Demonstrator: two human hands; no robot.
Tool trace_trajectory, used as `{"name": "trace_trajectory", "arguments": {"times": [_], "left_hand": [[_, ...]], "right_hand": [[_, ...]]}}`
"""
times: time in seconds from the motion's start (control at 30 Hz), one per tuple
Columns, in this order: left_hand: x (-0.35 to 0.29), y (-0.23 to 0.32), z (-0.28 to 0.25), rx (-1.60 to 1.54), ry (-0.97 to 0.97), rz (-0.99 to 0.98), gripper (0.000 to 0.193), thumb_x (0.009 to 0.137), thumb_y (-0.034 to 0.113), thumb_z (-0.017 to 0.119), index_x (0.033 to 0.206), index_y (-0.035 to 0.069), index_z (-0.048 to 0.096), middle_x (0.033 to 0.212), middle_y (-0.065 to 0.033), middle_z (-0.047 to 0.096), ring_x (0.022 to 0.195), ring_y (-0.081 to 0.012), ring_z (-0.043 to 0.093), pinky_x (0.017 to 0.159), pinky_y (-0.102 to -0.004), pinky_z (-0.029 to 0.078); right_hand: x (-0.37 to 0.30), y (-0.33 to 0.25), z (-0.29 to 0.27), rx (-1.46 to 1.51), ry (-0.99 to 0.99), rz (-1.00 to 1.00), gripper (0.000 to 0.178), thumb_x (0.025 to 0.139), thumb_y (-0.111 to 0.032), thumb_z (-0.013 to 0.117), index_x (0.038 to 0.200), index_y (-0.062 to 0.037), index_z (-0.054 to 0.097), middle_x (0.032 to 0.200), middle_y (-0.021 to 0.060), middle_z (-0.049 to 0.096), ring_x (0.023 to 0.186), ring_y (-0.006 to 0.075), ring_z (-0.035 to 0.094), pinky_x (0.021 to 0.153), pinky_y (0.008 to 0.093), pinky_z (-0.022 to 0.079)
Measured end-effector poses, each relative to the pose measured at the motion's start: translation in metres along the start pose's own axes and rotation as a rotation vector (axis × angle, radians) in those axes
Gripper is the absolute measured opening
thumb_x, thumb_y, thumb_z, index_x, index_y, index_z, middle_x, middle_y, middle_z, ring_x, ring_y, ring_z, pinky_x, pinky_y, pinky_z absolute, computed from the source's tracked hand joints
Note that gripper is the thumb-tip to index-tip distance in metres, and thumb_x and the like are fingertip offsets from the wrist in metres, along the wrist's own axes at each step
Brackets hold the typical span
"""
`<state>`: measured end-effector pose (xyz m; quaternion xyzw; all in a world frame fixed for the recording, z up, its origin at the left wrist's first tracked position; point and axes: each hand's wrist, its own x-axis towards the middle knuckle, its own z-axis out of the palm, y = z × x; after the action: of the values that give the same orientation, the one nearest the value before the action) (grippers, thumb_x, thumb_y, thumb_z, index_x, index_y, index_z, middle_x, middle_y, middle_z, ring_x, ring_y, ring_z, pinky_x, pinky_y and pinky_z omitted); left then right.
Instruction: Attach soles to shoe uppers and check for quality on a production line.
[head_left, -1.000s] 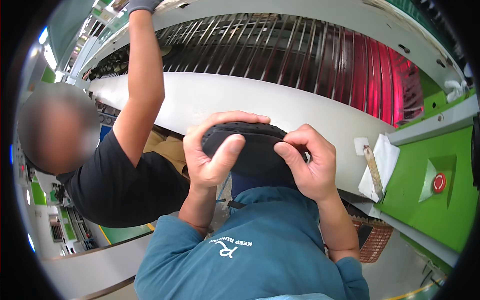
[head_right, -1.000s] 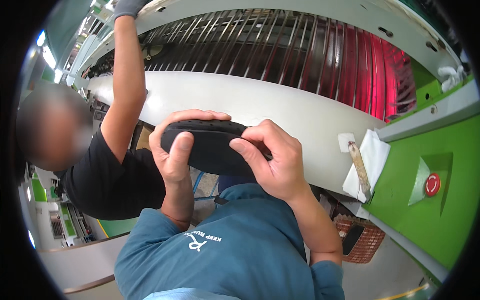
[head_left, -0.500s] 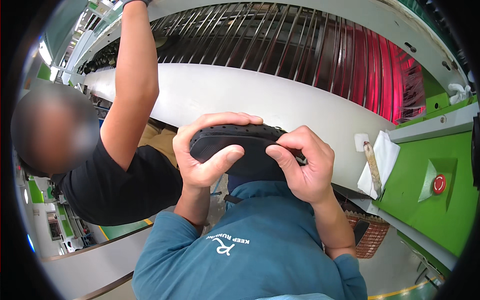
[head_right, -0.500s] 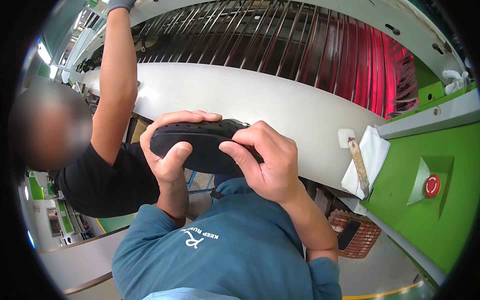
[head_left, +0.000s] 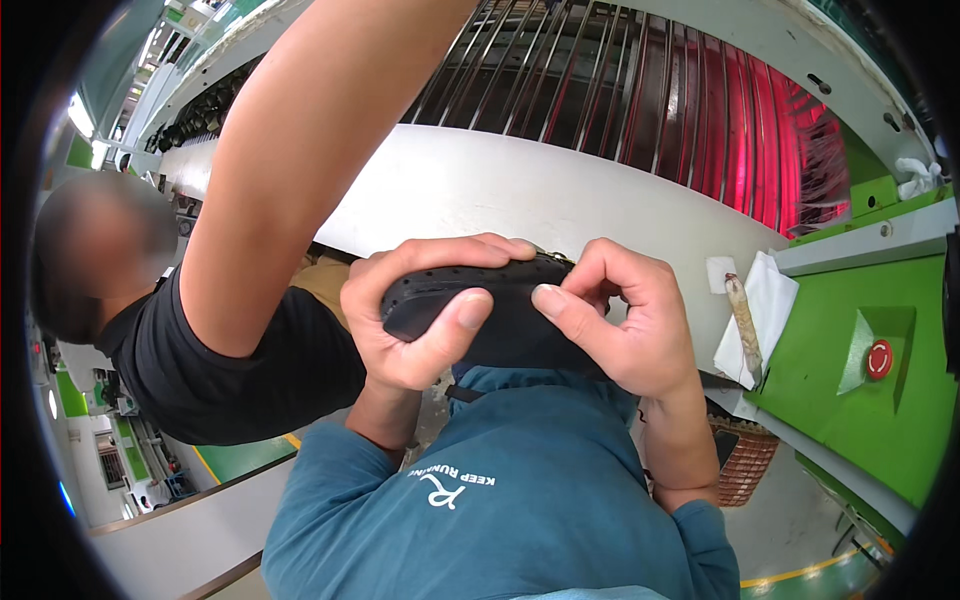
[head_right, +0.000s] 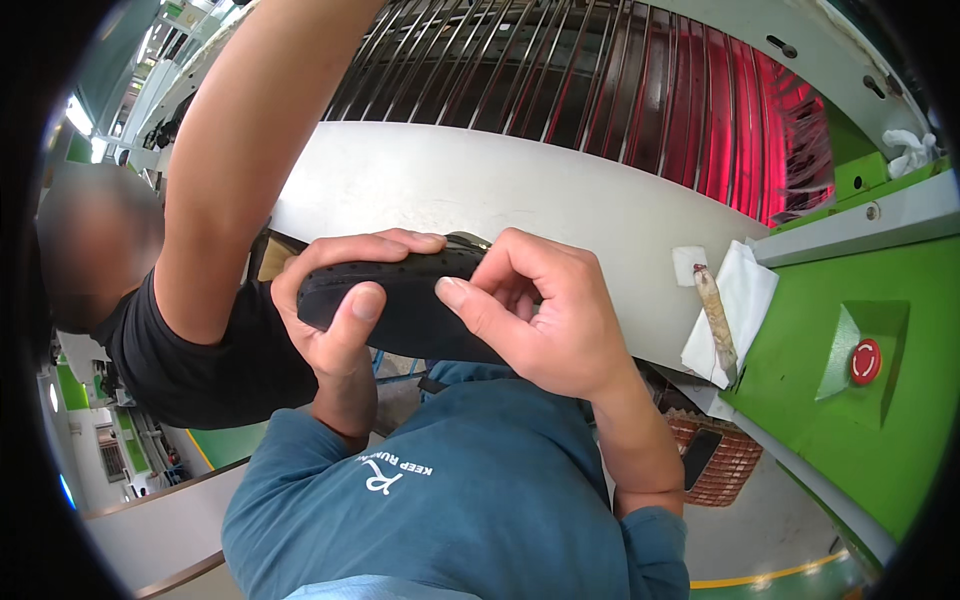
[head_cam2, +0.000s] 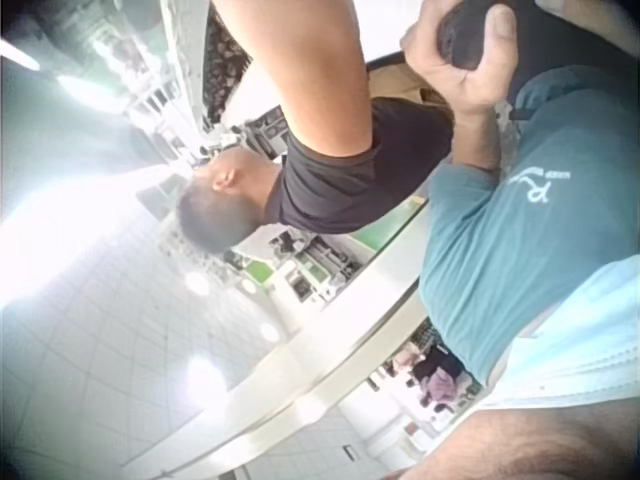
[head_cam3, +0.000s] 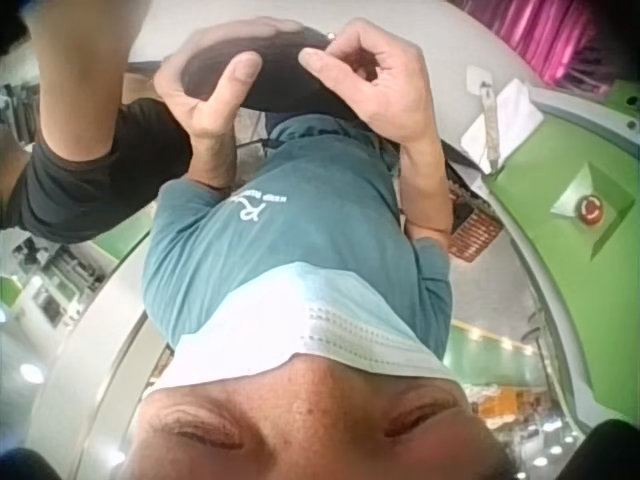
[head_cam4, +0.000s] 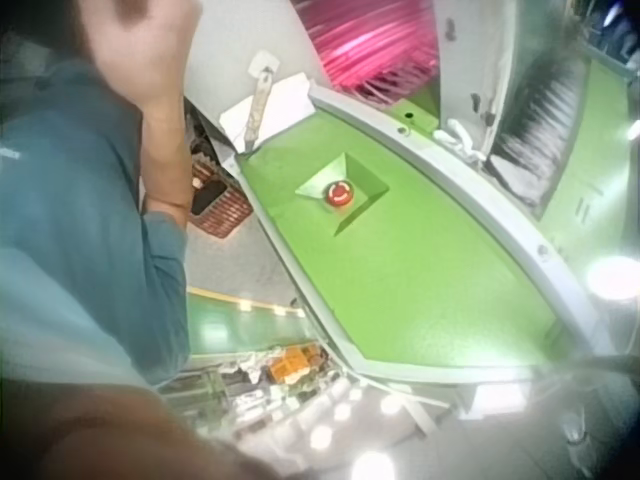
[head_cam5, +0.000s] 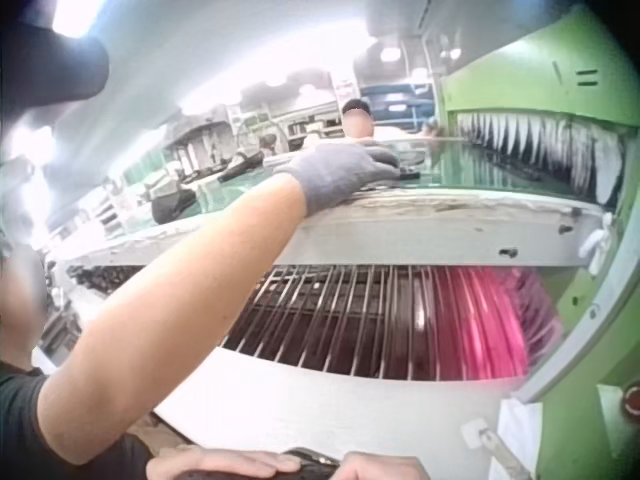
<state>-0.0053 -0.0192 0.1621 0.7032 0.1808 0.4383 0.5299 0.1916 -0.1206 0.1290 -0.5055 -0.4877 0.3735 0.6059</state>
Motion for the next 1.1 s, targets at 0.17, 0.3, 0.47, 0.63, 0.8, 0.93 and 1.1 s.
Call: {"name": "trace_trajectory", "arguments": {"times": [0.17, 0.3, 0.47, 0.63, 0.8, 0.93, 1.1], "left_hand": [[0.011, 0.014, 0.017, 0.122, -0.116, -0.043, 0.036, 0.092, 0.018, 0.076, 0.111, -0.013, 0.076, 0.107, -0.0296, 0.080, 0.105, -0.0393, 0.080, 0.101, -0.0472, 0.062], [0.024, 0.008, 0.039, 0.196, -0.396, 0.249, 0.052, 0.088, 0.031, 0.088, 0.118, -0.009, 0.073, 0.108, -0.0253, 0.081, 0.099, -0.0386, 0.082, 0.090, -0.0443, 0.066], [0.023, -0.007, 0.063, 0.142, -0.434, 0.443, 0.068, 0.092, 0.054, 0.081, 0.118, -0.009, 0.074, 0.103, -0.0203, 0.081, 0.091, -0.0361, 0.082, 0.079, -0.0423, 0.065], [0.020, -0.005, 0.070, 0.065, -0.466, 0.447, 0.056, 0.085, 0.039, 0.082, 0.123, -0.001, 0.072, 0.105, -0.0174, 0.076, 0.090, -0.0366, 0.078, 0.077, -0.0434, 0.063], [0.017, -0.006, 0.075, 0.060, -0.454, 0.505, 0.057, 0.088, 0.036, 0.078, 0.124, -0.007, 0.071, 0.102, -0.0203, 0.074, 0.085, -0.0383, 0.077, 0.074, -0.0436, 0.063], [0.023, -0.008, 0.072, 0.070, -0.487, 0.492, 0.053, 0.091, 0.035, 0.077, 0.123, -0.006, 0.069, 0.099, -0.0200, 0.075, 0.081, -0.0390, 0.077, 0.072, -0.0444, 0.062], [0.027, -0.015, 0.064, 0.134, -0.501, 0.437, 0.061, 0.096, 0.048, 0.079, 0.130, -0.001, 0.068, 0.105, -0.0186, 0.077, 0.089, -0.0385, 0.078, 0.075, -0.0452, 0.063]], "right_hand": [[-0.005, -0.002, -0.033, -0.145, -0.044, 0.166, 0.033, 0.086, -0.022, 0.096, 0.091, -0.0036, 0.070, 0.083, 0.0007, 0.070, 0.071, 0.0074, 0.063, 0.065, 0.0250, 0.051], [-0.010, -0.010, -0.048, -0.107, 0.039, -0.192, 0.076, 0.072, -0.040, 0.102, 0.128, -0.0021, 0.069, 0.130, 0.0150, 0.070, 0.119, 0.0251, 0.067, 0.107, 0.0385, 0.051], [-0.019, -0.030, -0.044, 0.096, -0.111, -0.365, 0.075, 0.080, -0.048, 0.095, 0.131, 0.0024, 0.073, 0.127, 0.0222, 0.077, 0.120, 0.0377, 0.074, 0.109, 0.0479, 0.056], [-0.026, -0.034, -0.046, -0.049, -0.072, -0.476, 0.070, 0.086, -0.048, 0.091, 0.127, 0.0054, 0.074, 0.123, 0.0237, 0.078, 0.115, 0.0402, 0.077, 0.105, 0.0500, 0.061], [-0.034, -0.038, -0.043, -0.109, -0.031, -0.532, 0.056, 0.095, -0.039, 0.086, 0.125, 0.0065, 0.074, 0.117, 0.0250, 0.078, 0.111, 0.0396, 0.078, 0.099, 0.0491, 0.063], [-0.038, -0.044, -0.039, -0.073, 0.046, -0.439, 0.049, 0.097, -0.031, 0.085, 0.124, 0.0074, 0.073, 0.117, 0.0251, 0.077, 0.110, 0.0379, 0.078, 0.098, 0.0455, 0.063], [-0.031, -0.032, -0.045, 0.112, 0.000, -0.294, 0.061, 0.087, -0.033, 0.095, 0.129, 0.0039, 0.071, 0.125, 0.0229, 0.077, 0.122, 0.0348, 0.074, 0.108, 0.0456, 0.057]]}}
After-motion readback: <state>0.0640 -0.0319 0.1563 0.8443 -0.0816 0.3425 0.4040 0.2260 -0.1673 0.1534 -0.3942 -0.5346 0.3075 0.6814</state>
